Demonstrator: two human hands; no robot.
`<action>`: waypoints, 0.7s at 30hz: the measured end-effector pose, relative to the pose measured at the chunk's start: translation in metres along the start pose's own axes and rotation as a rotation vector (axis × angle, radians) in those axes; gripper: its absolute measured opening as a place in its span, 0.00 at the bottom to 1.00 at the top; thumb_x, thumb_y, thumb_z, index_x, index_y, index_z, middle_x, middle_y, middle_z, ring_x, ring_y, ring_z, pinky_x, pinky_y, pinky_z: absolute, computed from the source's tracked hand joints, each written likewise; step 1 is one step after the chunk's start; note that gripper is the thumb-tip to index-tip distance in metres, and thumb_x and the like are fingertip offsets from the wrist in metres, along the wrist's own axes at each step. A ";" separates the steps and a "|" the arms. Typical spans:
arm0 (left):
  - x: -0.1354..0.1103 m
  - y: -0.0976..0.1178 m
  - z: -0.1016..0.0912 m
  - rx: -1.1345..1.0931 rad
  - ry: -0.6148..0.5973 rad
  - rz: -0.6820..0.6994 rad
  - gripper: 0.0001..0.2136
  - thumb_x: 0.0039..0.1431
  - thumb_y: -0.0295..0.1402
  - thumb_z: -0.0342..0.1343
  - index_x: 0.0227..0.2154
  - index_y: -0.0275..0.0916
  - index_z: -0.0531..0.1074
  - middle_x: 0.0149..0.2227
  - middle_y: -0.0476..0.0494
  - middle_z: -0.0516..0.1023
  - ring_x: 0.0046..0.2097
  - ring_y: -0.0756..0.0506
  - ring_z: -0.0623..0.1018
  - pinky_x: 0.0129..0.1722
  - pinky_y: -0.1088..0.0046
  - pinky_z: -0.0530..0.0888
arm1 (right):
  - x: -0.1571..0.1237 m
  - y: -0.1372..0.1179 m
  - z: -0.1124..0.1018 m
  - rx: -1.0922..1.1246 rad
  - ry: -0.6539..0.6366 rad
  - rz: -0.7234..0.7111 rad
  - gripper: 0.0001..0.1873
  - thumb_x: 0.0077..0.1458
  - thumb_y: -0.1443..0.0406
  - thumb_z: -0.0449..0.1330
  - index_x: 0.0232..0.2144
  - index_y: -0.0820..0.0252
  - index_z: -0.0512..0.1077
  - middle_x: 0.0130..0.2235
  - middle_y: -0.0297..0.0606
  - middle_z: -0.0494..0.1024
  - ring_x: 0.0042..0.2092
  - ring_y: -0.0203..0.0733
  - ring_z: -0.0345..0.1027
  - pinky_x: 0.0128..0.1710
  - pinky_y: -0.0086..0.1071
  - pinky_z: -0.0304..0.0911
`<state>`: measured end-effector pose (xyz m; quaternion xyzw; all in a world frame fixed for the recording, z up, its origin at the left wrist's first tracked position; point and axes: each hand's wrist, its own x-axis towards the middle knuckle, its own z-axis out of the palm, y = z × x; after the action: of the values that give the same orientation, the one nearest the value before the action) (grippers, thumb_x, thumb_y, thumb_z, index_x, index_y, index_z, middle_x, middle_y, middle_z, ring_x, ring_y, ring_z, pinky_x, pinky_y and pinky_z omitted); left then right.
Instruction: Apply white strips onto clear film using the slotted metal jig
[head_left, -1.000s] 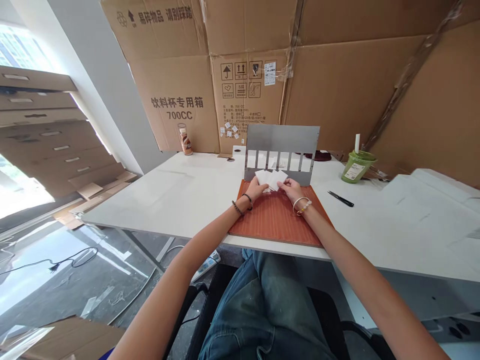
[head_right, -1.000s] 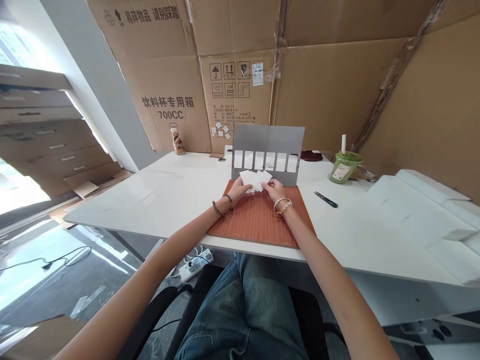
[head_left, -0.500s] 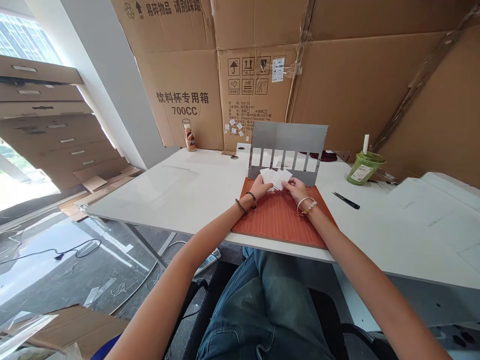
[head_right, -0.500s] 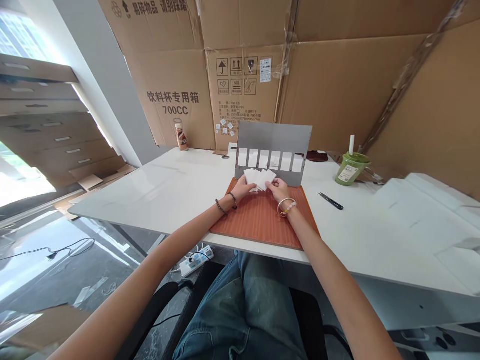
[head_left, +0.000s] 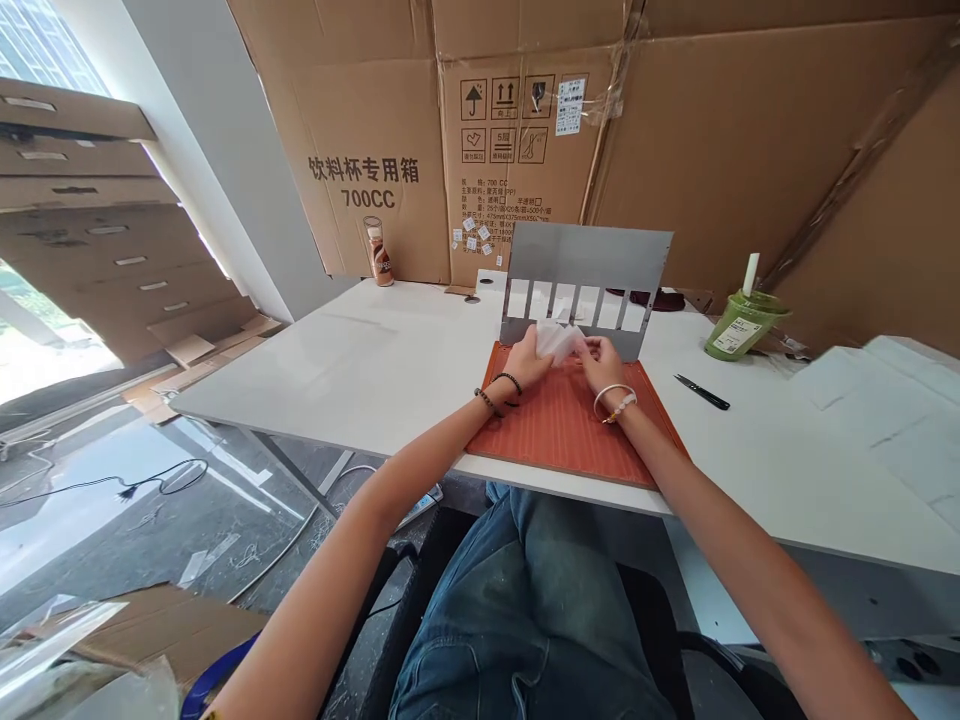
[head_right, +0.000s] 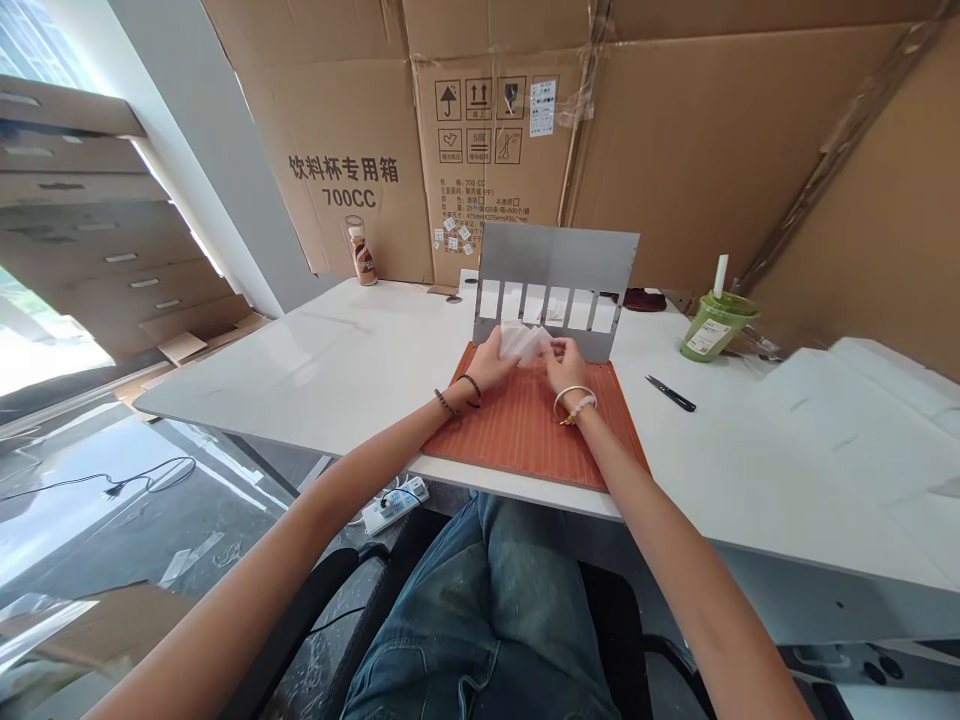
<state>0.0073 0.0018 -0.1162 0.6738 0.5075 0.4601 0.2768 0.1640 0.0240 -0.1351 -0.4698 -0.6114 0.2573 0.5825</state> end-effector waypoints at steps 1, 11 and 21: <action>0.001 0.004 -0.002 0.052 -0.007 0.045 0.15 0.57 0.27 0.57 0.47 0.36 0.67 0.44 0.43 0.72 0.46 0.42 0.73 0.48 0.56 0.70 | -0.002 -0.009 -0.001 -0.019 0.060 -0.056 0.21 0.53 0.48 0.56 0.34 0.60 0.65 0.35 0.40 0.73 0.37 0.43 0.68 0.41 0.41 0.64; 0.006 0.057 -0.016 0.292 -0.161 0.330 0.11 0.52 0.18 0.56 0.36 0.38 0.72 0.38 0.41 0.72 0.47 0.37 0.70 0.52 0.53 0.65 | -0.104 -0.143 0.024 0.047 -0.062 -0.638 0.08 0.57 0.64 0.54 0.41 0.53 0.66 0.42 0.40 0.72 0.46 0.48 0.66 0.49 0.45 0.62; -0.036 0.061 -0.098 0.277 0.027 0.109 0.07 0.50 0.24 0.60 0.32 0.41 0.75 0.33 0.43 0.76 0.48 0.36 0.75 0.55 0.57 0.68 | -0.161 -0.210 0.093 1.030 -0.765 0.038 0.12 0.61 0.58 0.52 0.44 0.54 0.69 0.46 0.39 0.75 0.46 0.43 0.70 0.52 0.43 0.64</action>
<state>-0.0568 -0.0612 -0.0355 0.7258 0.5326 0.4092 0.1488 -0.0013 -0.1848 -0.0472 -0.0155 -0.5655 0.6779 0.4695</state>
